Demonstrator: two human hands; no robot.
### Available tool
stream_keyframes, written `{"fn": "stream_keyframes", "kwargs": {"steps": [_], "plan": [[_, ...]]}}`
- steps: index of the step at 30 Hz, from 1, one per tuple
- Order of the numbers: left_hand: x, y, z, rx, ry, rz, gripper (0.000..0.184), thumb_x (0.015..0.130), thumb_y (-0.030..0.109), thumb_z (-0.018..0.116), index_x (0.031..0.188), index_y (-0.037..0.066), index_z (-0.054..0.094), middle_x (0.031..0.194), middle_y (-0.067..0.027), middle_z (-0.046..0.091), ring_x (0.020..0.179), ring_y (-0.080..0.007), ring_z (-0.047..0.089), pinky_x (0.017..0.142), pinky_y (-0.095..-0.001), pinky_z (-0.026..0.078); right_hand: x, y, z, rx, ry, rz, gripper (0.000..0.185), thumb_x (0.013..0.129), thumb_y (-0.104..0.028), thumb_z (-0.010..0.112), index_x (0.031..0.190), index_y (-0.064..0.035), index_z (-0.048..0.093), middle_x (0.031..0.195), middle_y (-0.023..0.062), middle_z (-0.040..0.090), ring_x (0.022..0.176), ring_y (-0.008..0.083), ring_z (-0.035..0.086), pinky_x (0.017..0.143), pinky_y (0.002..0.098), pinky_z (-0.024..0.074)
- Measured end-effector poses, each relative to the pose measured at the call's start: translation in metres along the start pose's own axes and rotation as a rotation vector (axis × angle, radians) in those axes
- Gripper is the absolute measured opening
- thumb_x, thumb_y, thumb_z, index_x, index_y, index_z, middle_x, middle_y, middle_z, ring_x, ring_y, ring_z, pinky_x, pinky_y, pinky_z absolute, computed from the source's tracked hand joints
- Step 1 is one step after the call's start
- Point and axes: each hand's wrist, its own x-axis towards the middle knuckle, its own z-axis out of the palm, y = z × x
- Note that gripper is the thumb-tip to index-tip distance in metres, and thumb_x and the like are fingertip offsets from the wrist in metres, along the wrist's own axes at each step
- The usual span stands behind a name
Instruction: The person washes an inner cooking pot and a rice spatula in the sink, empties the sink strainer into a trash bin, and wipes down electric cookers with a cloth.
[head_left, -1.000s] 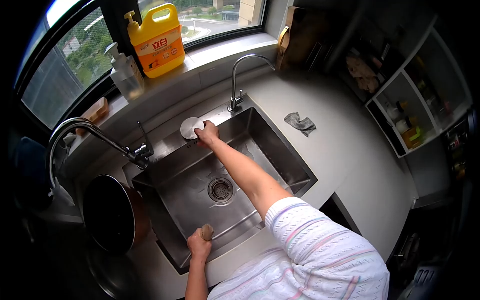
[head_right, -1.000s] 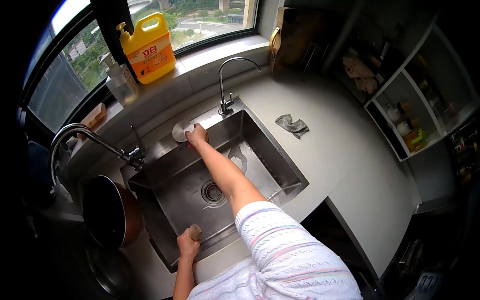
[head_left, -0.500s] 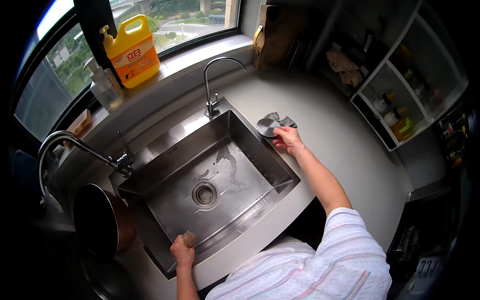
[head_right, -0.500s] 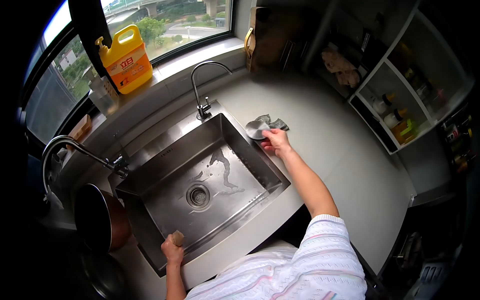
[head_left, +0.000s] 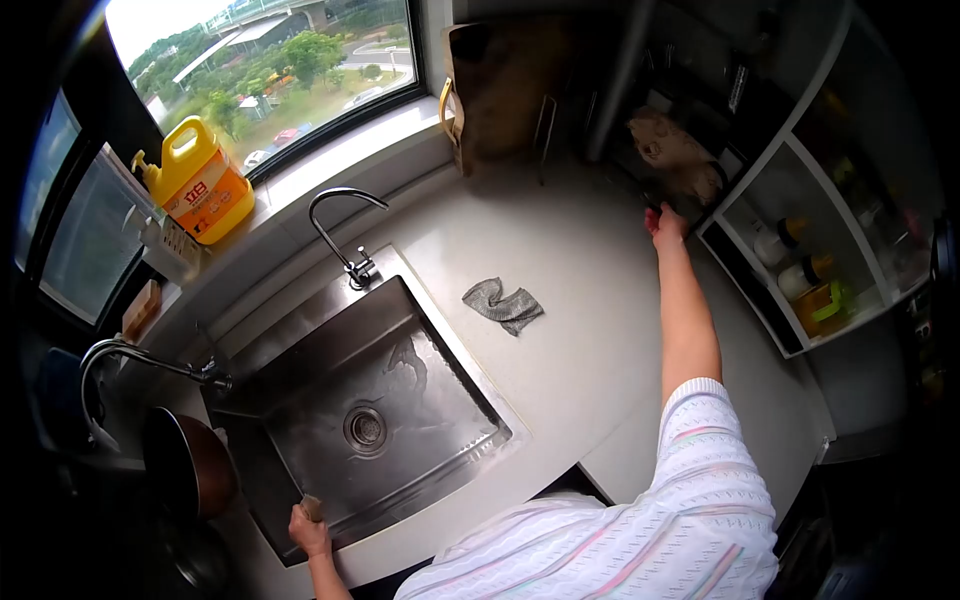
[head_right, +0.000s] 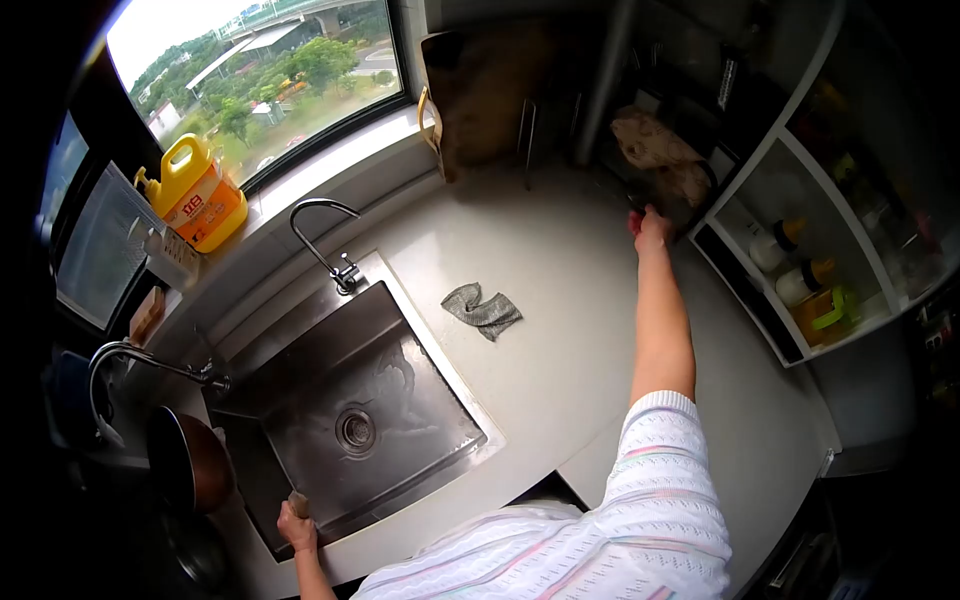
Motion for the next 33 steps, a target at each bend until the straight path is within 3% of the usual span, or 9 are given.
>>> {"fn": "stream_keyframes", "kwargs": {"steps": [8, 11, 15, 19, 21, 23, 24, 27, 33], "plan": [[0.000, 0.043, 0.002, -0.236, -0.003, -0.150, 0.021, 0.062, 0.005, 0.066, 0.082, 0.004, 0.057, 0.074, -0.0153, 0.062, 0.072, -0.0339, 0.061, 0.063, -0.0381, 0.048, 0.140, 0.009, -0.021, 0.045, -0.234, 0.046, 0.030, 0.091, -0.017, 0.042, 0.117, -0.0031, 0.043, 0.094, 0.0164, 0.062, 0.080, 0.0278, 0.063, 0.058, 0.0354, 0.0535], [-0.002, 0.057, 0.009, -0.365, -0.081, -0.234, 0.026, 0.064, 0.013, 0.071, 0.086, 0.003, 0.060, 0.076, -0.0108, 0.064, 0.070, -0.0244, 0.064, 0.066, -0.0327, 0.049, 0.155, 0.007, -0.030, -0.152, -0.239, 0.024, 0.034, 0.091, -0.022, 0.045, 0.121, -0.0063, 0.043, 0.092, 0.0105, 0.063, 0.077, 0.0194, 0.063, 0.056, 0.0282, 0.0489], [0.005, 0.100, 0.002, -0.590, -0.307, -0.441, 0.022, 0.064, 0.014, 0.073, 0.077, 0.002, 0.060, 0.070, -0.0037, 0.061, 0.058, -0.0142, 0.056, 0.055, -0.0282, 0.045, -0.048, 0.015, 0.015, -0.412, -0.498, -0.040, 0.026, 0.088, -0.017, 0.053, 0.111, -0.0047, 0.052, 0.088, 0.0050, 0.063, 0.070, 0.0114, 0.060, 0.052, 0.0205, 0.0419], [0.022, 0.136, -0.004, -0.996, -0.882, -0.680, 0.017, 0.069, 0.006, 0.069, 0.072, 0.007, 0.052, 0.055, 0.0032, 0.043, 0.042, -0.0040, 0.033, 0.035, -0.0214, 0.020, -0.278, 0.089, 0.031, -0.752, -1.369, -0.090, 0.031, 0.082, -0.010, 0.059, 0.112, -0.0027, 0.052, 0.089, 0.0054, 0.062, 0.076, 0.0118, 0.059, 0.060, 0.0193, 0.0450], [0.031, 0.157, -0.005, -1.113, -1.101, -0.629, 0.019, 0.070, 0.006, 0.068, 0.072, 0.007, 0.050, 0.055, 0.0037, 0.041, 0.041, -0.0042, 0.032, 0.036, -0.0209, 0.020, -0.367, 0.111, 0.033, -0.965, -1.885, -0.814, 0.057, 0.068, -0.003, 0.065, 0.122, -0.0078, 0.047, 0.114, 0.0076, 0.054, 0.104, 0.0240, 0.051, 0.080, 0.0310, 0.0438], [0.035, 0.171, 0.000, -1.222, -1.244, -0.573, 0.018, 0.069, 0.003, 0.067, 0.069, 0.009, 0.049, 0.053, 0.0038, 0.040, 0.040, -0.0043, 0.030, 0.035, -0.0206, 0.019, -0.424, 0.134, 0.030, -1.083, -2.137, -1.241, 0.074, 0.063, -0.007, 0.067, 0.129, -0.0116, 0.036, 0.135, 0.0075, 0.034, 0.119, 0.0267, 0.037, 0.094, 0.0379, 0.0335], [0.035, 0.175, -0.003, -1.271, -1.289, -0.543, 0.017, 0.068, 0.002, 0.065, 0.069, 0.009, 0.049, 0.053, 0.0038, 0.039, 0.040, -0.0043, 0.029, 0.035, -0.0206, 0.018, -0.440, 0.152, 0.027, -0.989, -2.095, -1.486, 0.070, 0.066, -0.011, 0.065, 0.130, -0.0123, 0.035, 0.130, 0.0085, 0.038, 0.112, 0.0258, 0.042, 0.089, 0.0370, 0.0369], [0.034, 0.177, -0.006, -1.411, -1.421, -0.503, 0.017, 0.063, -0.006, 0.056, 0.066, 0.009, 0.050, 0.050, 0.0033, 0.037, 0.037, -0.0046, 0.027, 0.034, -0.0214, 0.017, -0.462, 0.194, 0.019, -1.160, -2.098, -1.348, 0.063, 0.071, -0.014, 0.060, 0.129, -0.0119, 0.036, 0.119, 0.0094, 0.043, 0.102, 0.0241, 0.048, 0.083, 0.0360, 0.0389], [0.041, 0.140, 0.016, -1.176, -1.248, -0.492, 0.017, 0.056, -0.008, 0.054, 0.058, 0.007, 0.046, 0.048, 0.0013, 0.036, 0.037, -0.0084, 0.030, 0.033, -0.0256, 0.019, -0.499, 0.255, 0.043, -1.496, -1.989, -1.304, 0.013, 0.074, -0.012, 0.054, 0.085, -0.0044, 0.051, 0.082, 0.0128, 0.061, 0.077, 0.0284, 0.062, 0.060, 0.0365, 0.0493]]}}
